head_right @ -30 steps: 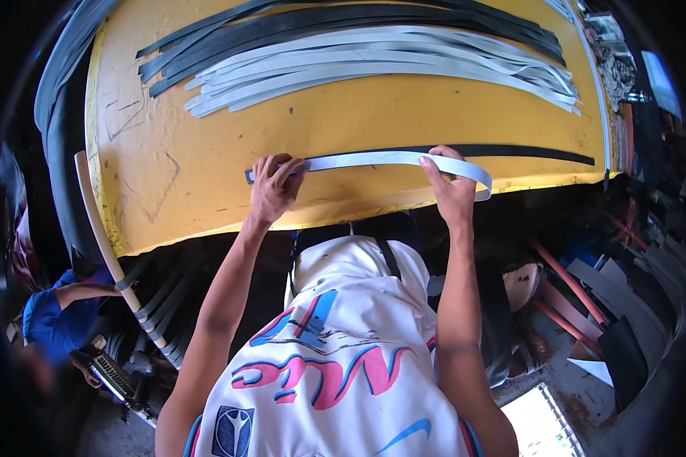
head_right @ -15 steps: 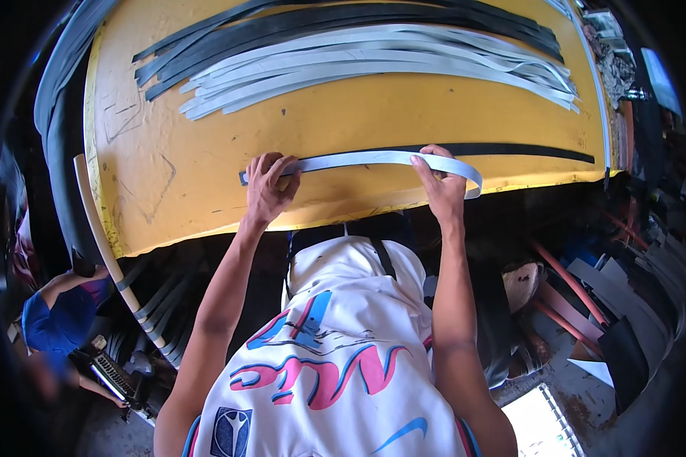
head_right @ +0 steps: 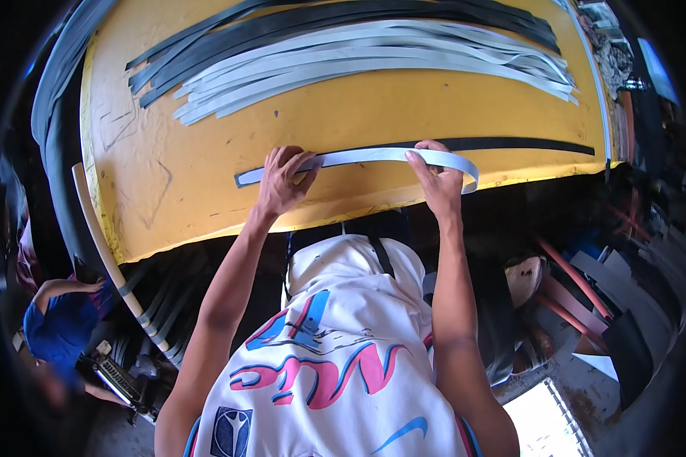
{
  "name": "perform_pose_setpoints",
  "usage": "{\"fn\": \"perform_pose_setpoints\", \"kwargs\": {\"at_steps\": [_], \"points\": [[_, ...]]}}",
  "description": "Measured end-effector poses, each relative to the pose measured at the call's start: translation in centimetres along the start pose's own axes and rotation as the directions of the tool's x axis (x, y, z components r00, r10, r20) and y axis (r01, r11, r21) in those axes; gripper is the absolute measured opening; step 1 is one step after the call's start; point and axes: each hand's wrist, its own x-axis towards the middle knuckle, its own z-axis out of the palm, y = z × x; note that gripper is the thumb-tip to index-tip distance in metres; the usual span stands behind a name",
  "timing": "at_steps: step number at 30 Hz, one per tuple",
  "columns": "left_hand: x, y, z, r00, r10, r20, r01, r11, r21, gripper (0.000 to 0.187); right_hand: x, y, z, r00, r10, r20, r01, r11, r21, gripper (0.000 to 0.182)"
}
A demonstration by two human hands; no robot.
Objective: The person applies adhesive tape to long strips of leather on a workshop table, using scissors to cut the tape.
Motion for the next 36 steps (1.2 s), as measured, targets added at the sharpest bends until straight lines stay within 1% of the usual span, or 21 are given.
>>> {"fn": "perform_pose_setpoints", "kwargs": {"at_steps": [3, 5, 8, 10, 13, 17, 21, 23, 25, 29, 36], "points": [[-0.1, -0.5, 0.2, 0.999, 0.040, 0.008, -0.040, 0.999, 0.035, 0.026, 0.3, 0.2, -0.3, 1.000, 0.020, 0.002, -0.020, 0.999, -0.027, 0.022], [0.0, -0.4, 0.2, 0.998, 0.051, -0.023, -0.050, 0.998, 0.040, 0.023, 0.5, 0.5, -0.3, 0.999, 0.035, 0.004, -0.034, 0.998, -0.049, 0.022], [0.2, 0.0, 0.0, 0.998, 0.046, -0.038, -0.044, 0.998, 0.040, 0.026, 1.1, 0.9, -0.2, 1.000, 0.027, 0.002, -0.027, 0.998, -0.052, 0.021], [0.2, 0.1, 0.0, 0.998, 0.051, -0.036, -0.049, 0.998, 0.039, 0.026, 1.4, 1.0, -0.4, 1.000, 0.024, 0.007, -0.023, 0.991, -0.132, 0.022], [0.3, 0.1, 0.0, 0.997, 0.059, -0.043, -0.057, 0.998, 0.041, 0.026, 1.7, 1.7, -0.6, 0.999, 0.004, 0.032, 0.002, 0.984, -0.177, 0.021], [0.3, 0.1, 0.0, 0.997, 0.065, -0.050, -0.063, 0.997, 0.047, 0.027, 1.6, 2.3, -0.7, 0.999, 0.026, 0.032, -0.021, 0.986, -0.163, 0.021], [0.3, -0.1, 0.1, 0.995, 0.076, -0.059, -0.074, 0.996, 0.044, 0.027, 1.7, 3.3, -0.9, 1.000, 0.015, 0.026, -0.010, 0.982, -0.190, 0.024], [0.3, 0.1, 0.1, 0.996, 0.069, -0.054, -0.066, 0.996, 0.056, 0.021, 1.8, 3.9, -0.9, 1.000, 0.014, 0.022, -0.009, 0.980, -0.199, 0.024], [0.3, 0.1, 0.1, 0.996, 0.066, -0.052, -0.062, 0.996, 0.060, 0.021, 1.9, 4.1, -0.8, 1.000, 0.005, 0.015, -0.002, 0.986, -0.169, 0.024], [0.4, 0.1, 0.1, 0.995, 0.074, -0.060, -0.070, 0.996, 0.059, 0.022, 2.0, 4.4, -0.8, 1.000, 0.006, 0.021, -0.002, 0.981, -0.195, 0.024], [0.3, 0.2, 0.1, 0.996, 0.070, -0.050, -0.066, 0.995, 0.070, 0.023, 2.1, 4.4, -0.7, 1.000, 0.006, 0.011, -0.004, 0.986, -0.164, 0.024]]}}
